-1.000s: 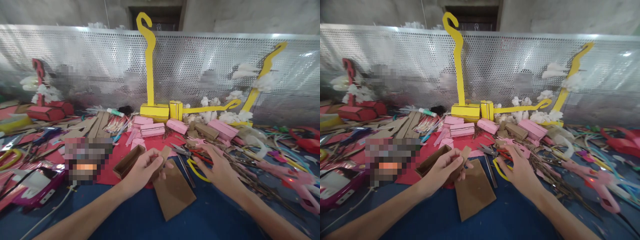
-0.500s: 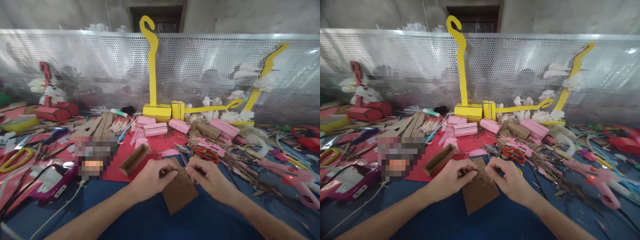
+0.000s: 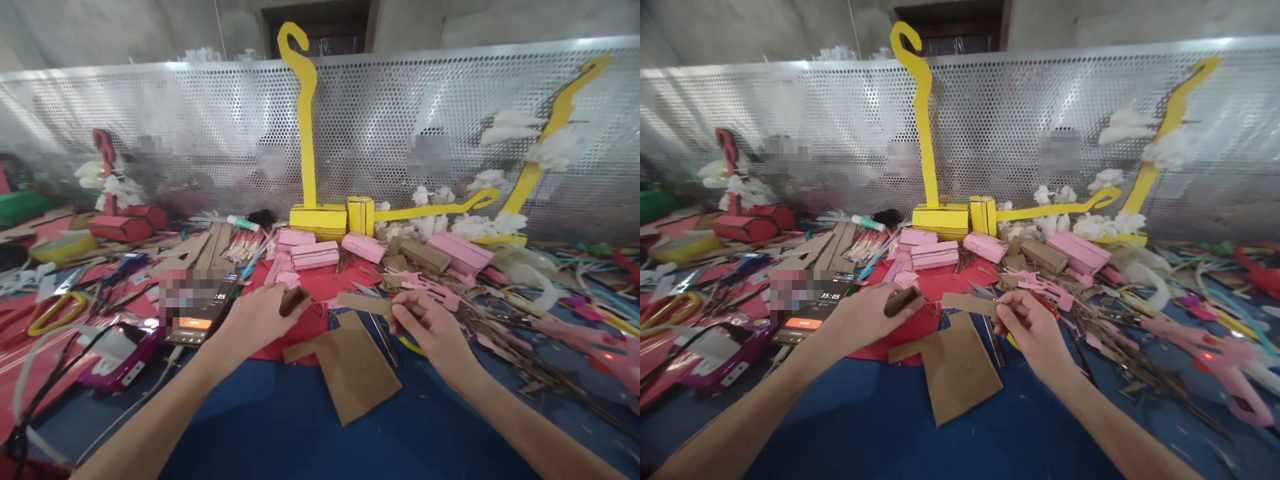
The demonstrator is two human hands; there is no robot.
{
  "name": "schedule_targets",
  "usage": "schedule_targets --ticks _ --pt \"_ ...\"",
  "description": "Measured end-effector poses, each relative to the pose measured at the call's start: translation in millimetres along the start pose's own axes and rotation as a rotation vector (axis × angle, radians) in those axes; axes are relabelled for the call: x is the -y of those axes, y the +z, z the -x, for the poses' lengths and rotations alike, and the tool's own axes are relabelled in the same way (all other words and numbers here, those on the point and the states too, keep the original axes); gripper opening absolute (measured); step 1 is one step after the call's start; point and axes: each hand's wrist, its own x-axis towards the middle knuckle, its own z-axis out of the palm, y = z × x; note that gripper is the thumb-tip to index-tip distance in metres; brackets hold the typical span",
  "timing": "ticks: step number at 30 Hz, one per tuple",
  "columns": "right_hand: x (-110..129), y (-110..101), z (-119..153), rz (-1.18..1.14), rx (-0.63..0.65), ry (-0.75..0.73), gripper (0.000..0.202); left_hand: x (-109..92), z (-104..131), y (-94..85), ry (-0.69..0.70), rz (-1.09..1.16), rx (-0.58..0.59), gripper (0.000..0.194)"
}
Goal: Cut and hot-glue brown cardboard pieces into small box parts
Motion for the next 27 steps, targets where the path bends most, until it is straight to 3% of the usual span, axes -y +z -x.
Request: schedule_targets --ticks 4,8,10,13,17,19,22,27 --pt "6 9 6 -0.243 0.021 0.071 0.034 -19 3 6.7 -0.072 0.547 0.172 0.049" --pt "15 18 10 -0.356 0.044 0.136 0.041 -30 11 16.2 -0.517 1.026 0.466 0.06" --pt "17 22 12 -0.399 0.06 0.177 0.047 -32 12 19.7 -0.653 1.188 0.538 0.061" --pt "15 24 14 -0.491 0.075 0.227 0.03 -33 11 18.4 -0.683 1.395 0.532 0.061" --pt "12 22 13 -0.584 0.092 0.276 0.022 -41 14 11.9 -0.526 1.664 0.394 0.056" --pt "11 21 13 -0.601 0.103 0.287 0.021 -46 18 14.4 -0.517 1.745 0.334 0.052" --pt "12 21 12 -0.61 0.118 0.292 0.019 -49 25 27.3 -0.596 1.757 0.424 0.05" --pt "14 21 14 -0.59 0.146 0.322 0.02 -45 30 47.5 -0.737 1.693 0.479 0.039"
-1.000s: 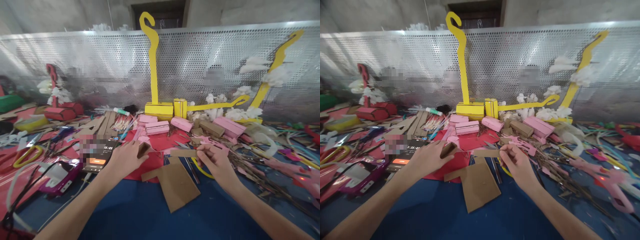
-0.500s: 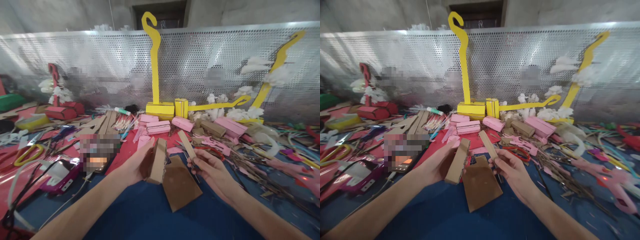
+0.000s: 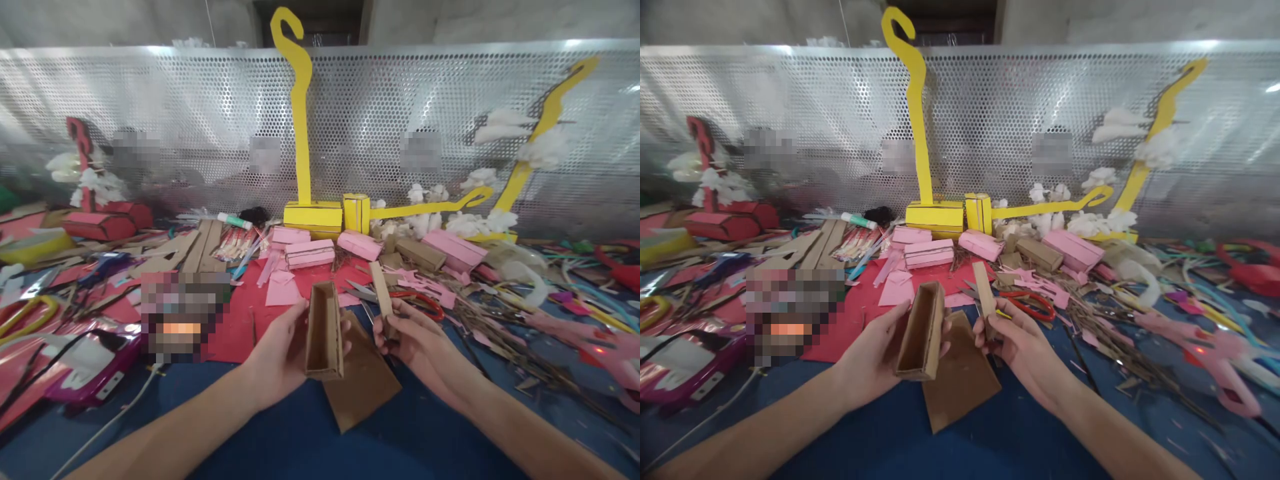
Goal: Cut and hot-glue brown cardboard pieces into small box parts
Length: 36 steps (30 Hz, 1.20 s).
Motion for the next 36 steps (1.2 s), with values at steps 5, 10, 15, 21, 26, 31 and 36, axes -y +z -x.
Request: schedule_targets --ticks 5,10,15,21,26,31,36 --pt "1 3 3 0.076 -0.016 -0.027 0.026 5 -1 -3.9 0.053 -0.158 0.015 0.037" --pt "-3 3 5 0.32 -0.046 -0.119 0.032 9 -2 -6.0 0.223 -0.31 0.105 0.039" --pt "-5 1 8 0.57 0.012 -0.164 0.032 12 0 -1.7 0.284 -0.433 0.167 0.051" --pt "-6 12 15 0.704 0.085 -0.186 0.032 15 -2 -2.6 0.414 -0.554 0.159 0.048" --pt "-10 15 22 0.722 0.053 -0.236 0.028 16 -3 -1.0 0.463 -0.589 0.161 0.046" --pt "-10 15 23 0.748 0.013 -0.274 0.03 18 -1 3.5 0.481 -0.587 0.142 0.046" --pt "-7 17 21 0.758 0.063 -0.256 0.03 19 -3 2.8 0.5 -0.626 0.143 0.046"
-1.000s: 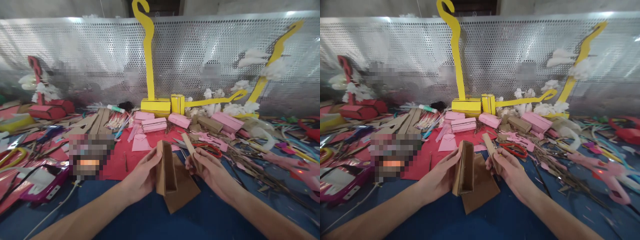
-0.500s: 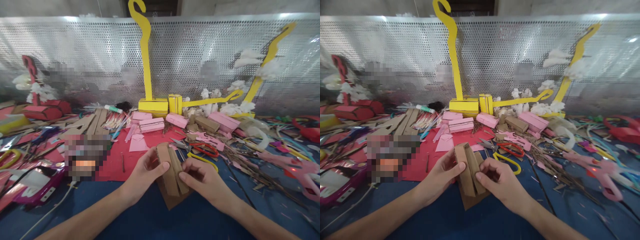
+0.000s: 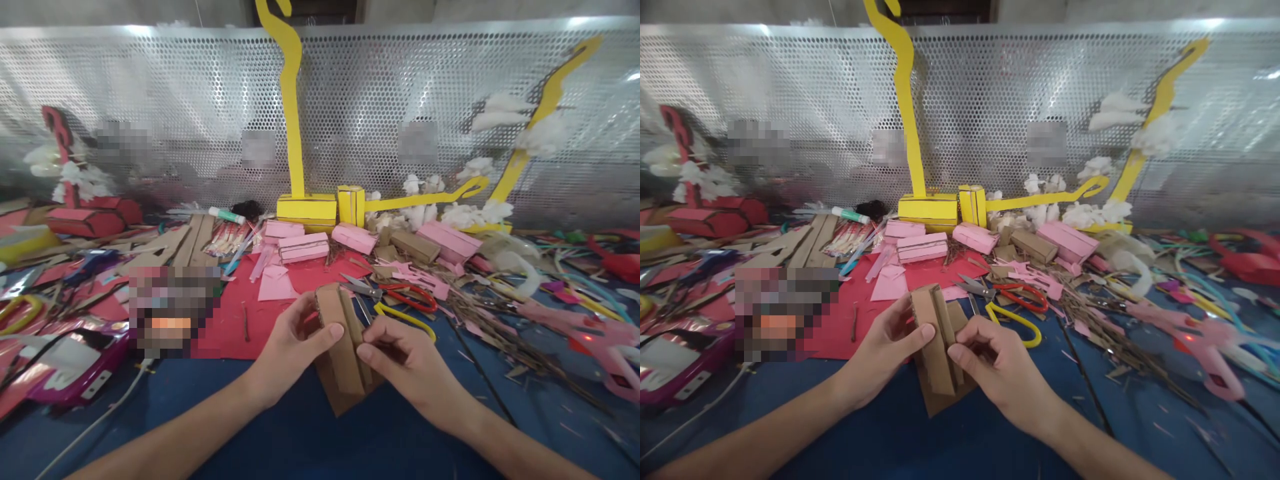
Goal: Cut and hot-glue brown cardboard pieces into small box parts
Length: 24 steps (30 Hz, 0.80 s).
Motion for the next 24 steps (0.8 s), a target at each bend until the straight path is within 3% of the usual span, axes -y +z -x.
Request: schedule_targets --ticks 13,24 --pt "-3.4 2.2 -0.2 -0.052 0.0 0.014 0.031 2.7 -2.0 -2.4 -0.004 -0.036 -0.08 0.042" --pt "0.7 3.1 -3.6 -0.085 -0.002 0.014 0.029 3.1 -4.8 -4.4 -0.016 -0.071 -0.045 0.042"
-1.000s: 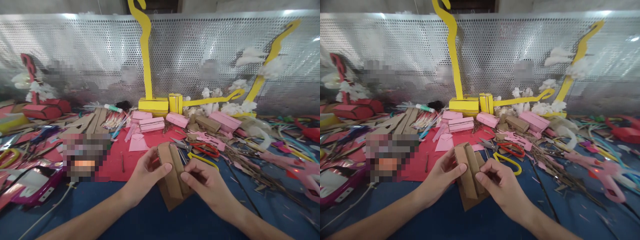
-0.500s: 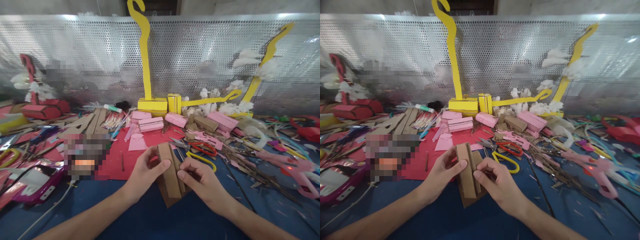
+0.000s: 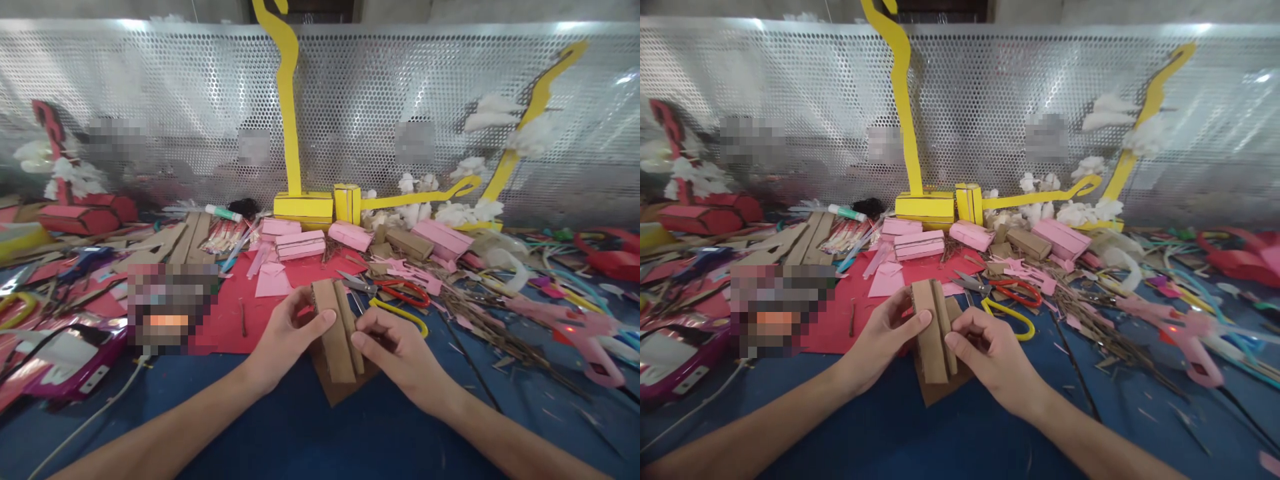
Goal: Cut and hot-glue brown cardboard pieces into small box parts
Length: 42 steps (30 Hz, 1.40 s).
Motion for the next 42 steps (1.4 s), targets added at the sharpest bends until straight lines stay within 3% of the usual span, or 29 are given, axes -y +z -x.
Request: schedule_targets --ticks 6,12,19,22,25,29,32,35,40,42 --pt "-3 -1 1 -0.099 0.032 0.071 0.029 -1 1 1.7 -0.076 0.009 -0.024 0.054" --pt "-9 -9 -3 -0.269 -0.09 0.13 0.048 -6 0 -1.7 -0.288 0.243 -0.11 0.06" --pt "-8 -16 -9 -0.366 -0.261 0.052 0.035 -14 -8 -20.3 -0.421 0.533 0.097 0.042" --pt "-8 -16 -9 -0.354 -0.281 0.007 0.031 -17 -8 -22.0 -0.452 0.607 0.119 0.054" --pt "-9 -17 -9 -0.341 -0.292 -0.012 0.029 -14 -5 -21.8 -0.401 0.57 0.164 0.063" --pt "-9 -20 -8 -0.244 -0.275 -0.061 0.026 -7 1 -21.7 -0.259 0.406 0.246 0.059" --pt "-9 -21 -7 -0.164 -0.269 -0.1 0.025 -7 2 -20.6 -0.257 0.364 0.27 0.056" --pt "-9 -22 -7 -0.152 -0.253 -0.095 0.026 -9 2 -17.7 -0.245 0.328 0.297 0.067" --pt "-8 -21 -7 -0.205 -0.232 -0.038 0.028 -7 1 -12.9 -0.209 0.155 0.166 0.036" --pt "-8 -22 -7 -0.242 -0.261 -0.028 0.028 -5 0 -12.8 -0.231 0.127 0.112 0.036"
